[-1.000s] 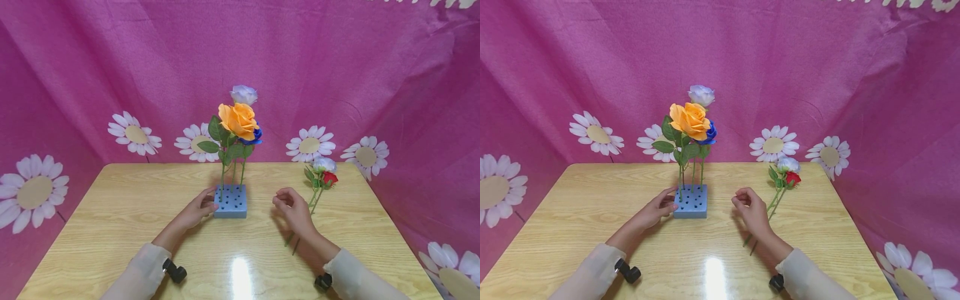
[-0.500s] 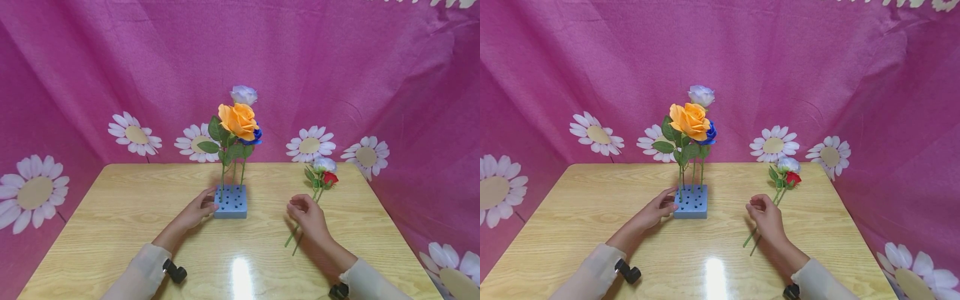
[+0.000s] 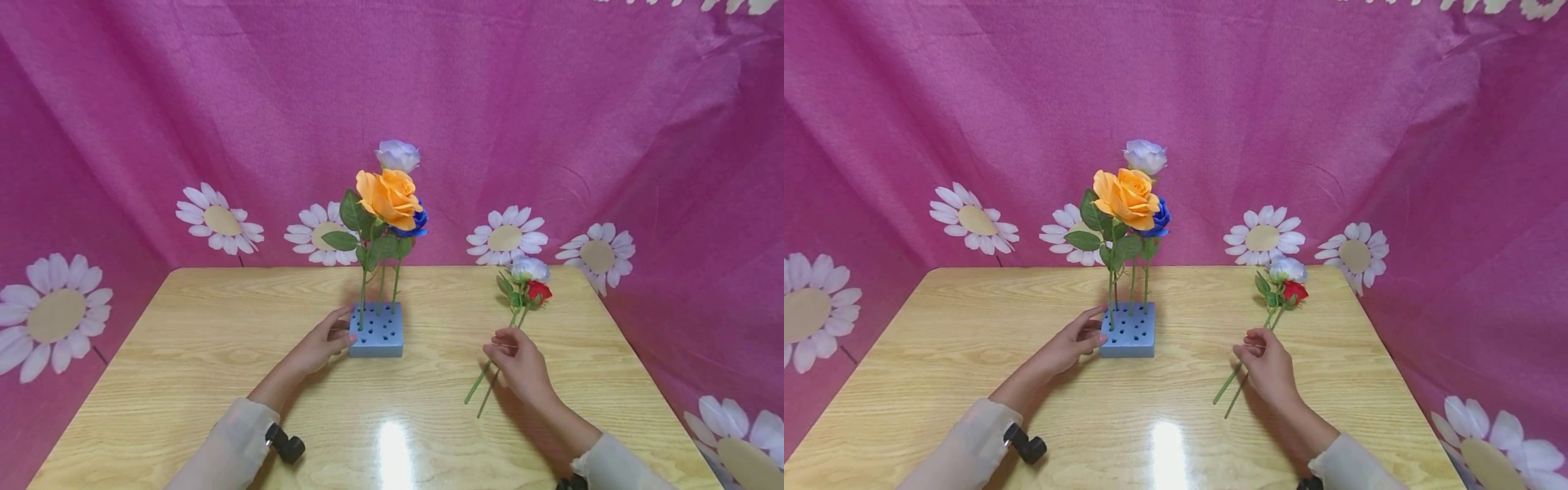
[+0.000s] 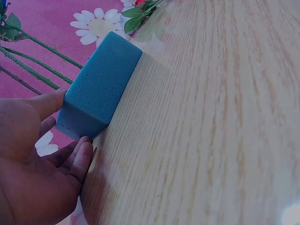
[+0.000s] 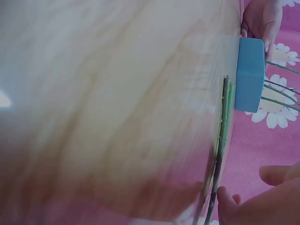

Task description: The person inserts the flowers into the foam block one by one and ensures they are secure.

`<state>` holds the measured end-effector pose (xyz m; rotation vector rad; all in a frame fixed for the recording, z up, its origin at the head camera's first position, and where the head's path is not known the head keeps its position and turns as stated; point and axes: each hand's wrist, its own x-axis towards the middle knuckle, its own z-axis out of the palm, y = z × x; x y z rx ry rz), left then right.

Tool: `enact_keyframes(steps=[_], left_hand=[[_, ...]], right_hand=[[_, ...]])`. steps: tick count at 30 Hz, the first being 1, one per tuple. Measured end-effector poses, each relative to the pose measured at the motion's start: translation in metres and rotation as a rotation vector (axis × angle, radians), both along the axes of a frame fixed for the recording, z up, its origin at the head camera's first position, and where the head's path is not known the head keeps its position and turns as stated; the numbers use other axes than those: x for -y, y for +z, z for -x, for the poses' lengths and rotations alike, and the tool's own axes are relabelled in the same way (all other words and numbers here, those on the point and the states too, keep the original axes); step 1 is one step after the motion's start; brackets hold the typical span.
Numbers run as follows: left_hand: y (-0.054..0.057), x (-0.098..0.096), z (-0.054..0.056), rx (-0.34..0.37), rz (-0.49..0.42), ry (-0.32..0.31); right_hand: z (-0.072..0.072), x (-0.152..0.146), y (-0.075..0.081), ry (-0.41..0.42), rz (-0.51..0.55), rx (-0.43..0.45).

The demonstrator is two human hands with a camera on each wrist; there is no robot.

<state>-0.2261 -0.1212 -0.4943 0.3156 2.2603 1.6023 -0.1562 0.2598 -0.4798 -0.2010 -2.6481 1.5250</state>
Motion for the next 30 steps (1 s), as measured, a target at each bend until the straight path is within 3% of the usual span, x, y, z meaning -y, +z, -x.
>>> enact_keyframes(steps=[16, 30], left_hand=[[-0.001, 0.0, 0.001, 0.006, -0.008, 0.003], [-0.002, 0.001, 0.001, 0.002, -0.016, -0.005]], right_hand=[[-0.003, -0.009, -0.001, -0.046, -0.063, 0.073], [0.003, -0.013, -0.007, -0.03, -0.208, 0.052]])
